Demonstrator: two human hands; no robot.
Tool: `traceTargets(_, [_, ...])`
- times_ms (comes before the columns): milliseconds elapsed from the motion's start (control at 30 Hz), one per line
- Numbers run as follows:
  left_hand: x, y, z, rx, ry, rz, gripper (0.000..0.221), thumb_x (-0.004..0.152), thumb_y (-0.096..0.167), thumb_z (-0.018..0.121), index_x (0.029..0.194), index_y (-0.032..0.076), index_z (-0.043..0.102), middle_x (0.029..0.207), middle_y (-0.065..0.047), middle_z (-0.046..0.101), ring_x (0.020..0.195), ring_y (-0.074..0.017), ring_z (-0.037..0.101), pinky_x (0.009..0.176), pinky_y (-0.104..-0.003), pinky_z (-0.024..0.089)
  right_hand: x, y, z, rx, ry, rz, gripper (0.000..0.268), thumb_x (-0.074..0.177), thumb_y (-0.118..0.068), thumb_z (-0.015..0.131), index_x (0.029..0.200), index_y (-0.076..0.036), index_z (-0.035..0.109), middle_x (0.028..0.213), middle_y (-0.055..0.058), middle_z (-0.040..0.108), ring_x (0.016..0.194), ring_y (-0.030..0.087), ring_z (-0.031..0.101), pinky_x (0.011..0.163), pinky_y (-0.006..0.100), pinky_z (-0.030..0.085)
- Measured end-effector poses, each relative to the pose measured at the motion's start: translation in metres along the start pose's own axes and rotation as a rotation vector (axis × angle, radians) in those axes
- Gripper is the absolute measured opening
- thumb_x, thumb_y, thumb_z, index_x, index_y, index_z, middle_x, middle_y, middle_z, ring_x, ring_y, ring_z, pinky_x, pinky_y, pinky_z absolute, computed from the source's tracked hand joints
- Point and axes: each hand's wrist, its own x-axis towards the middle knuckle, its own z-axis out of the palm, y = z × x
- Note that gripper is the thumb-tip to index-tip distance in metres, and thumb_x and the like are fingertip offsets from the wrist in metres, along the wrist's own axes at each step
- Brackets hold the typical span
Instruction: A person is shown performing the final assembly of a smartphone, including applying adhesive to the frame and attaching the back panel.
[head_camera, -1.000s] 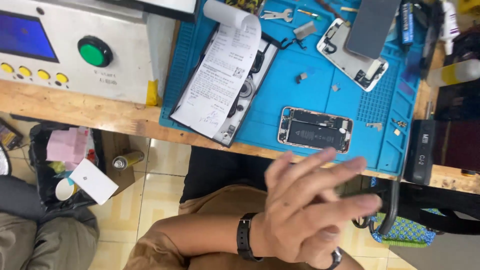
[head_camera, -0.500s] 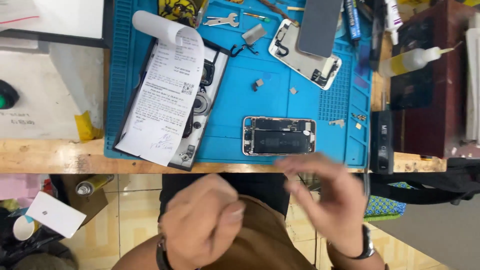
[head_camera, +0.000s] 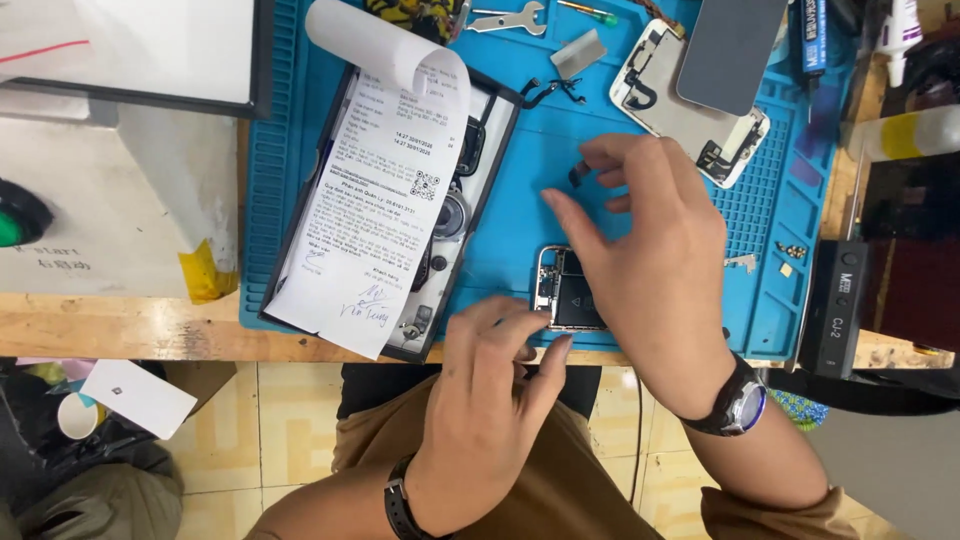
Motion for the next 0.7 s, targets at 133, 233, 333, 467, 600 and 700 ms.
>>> traceTargets(133, [0.005,0.004,0.0,0.095,-0.033,-0.03,0.026,0.089,0.012,0.065,0.105,0.002,0.047,0.107,-0.014,0.056,0.075,-0.0175,0.051,0.072,-0.027,0.05,0.001,0.001,0.004,0.001,0.001,0.026,0.023,0.091,-0.002,0.071,0.105,0.001,0.052,0.098,0.016,0.055,0.081,0.026,0.055,0.066,0.035,0.051])
traceTargets(233, [0.008,0.005,-0.001,0.106,-0.06,-0.05,0.026,0.09,0.012,0.065,0.105,0.002,0.047,0.109,-0.014,0.055,0.072,-0.0169,0.052,0.072,-0.028,0.049,0.003,0.001,0.001,0.041,0.001,0.03,0.018,0.091,0.004,0.066,0.103,0.001,0.052,0.099,0.014,0.057,0.083,0.025,0.056,0.067,0.033,0.051])
traceTargets(333, [0.007,0.001,-0.001,0.048,-0.091,-0.088,0.028,0.088,0.009,0.066,0.106,0.003,0.045,0.109,-0.013,0.054,0.068,-0.0145,0.048,0.071,-0.027,0.049,0.002,0.0,-0.009,0.164,-0.039,0.101,0.016,0.092,0.006,0.064,0.102,0.0,0.054,0.1,0.011,0.059,0.089,0.02,0.06,0.073,0.029,0.053])
traceTargets(467, [0.006,-0.005,-0.004,-0.129,-0.142,-0.174,0.031,0.086,0.006,0.066,0.106,0.004,0.042,0.108,-0.015,0.052,0.063,-0.0113,0.052,0.058,-0.022,0.053,-0.005,0.002,-0.023,0.337,-0.132,0.26,0.013,0.091,0.006,0.062,0.102,0.002,0.056,0.1,0.013,0.06,0.093,0.019,0.063,0.085,0.026,0.056])
traceTargets(600, [0.006,-0.007,-0.005,-0.197,-0.132,-0.206,0.029,0.086,0.008,0.064,0.107,0.005,0.044,0.112,-0.017,0.051,0.062,-0.011,0.056,0.057,-0.02,0.057,-0.013,0.006,-0.021,0.275,-0.077,0.232,0.016,0.092,0.007,0.063,0.105,0.006,0.054,0.102,0.016,0.059,0.092,0.022,0.062,0.084,0.028,0.054])
traceTargets(700, [0.005,-0.007,-0.004,-0.18,-0.136,-0.195,0.028,0.087,0.009,0.063,0.107,0.004,0.044,0.109,-0.018,0.051,0.06,-0.0119,0.057,0.056,-0.021,0.057,-0.017,0.006,-0.014,0.094,-0.005,0.159,0.024,0.091,0.001,0.075,0.106,0.005,0.056,0.098,0.015,0.062,0.085,0.022,0.061,0.076,0.029,0.051])
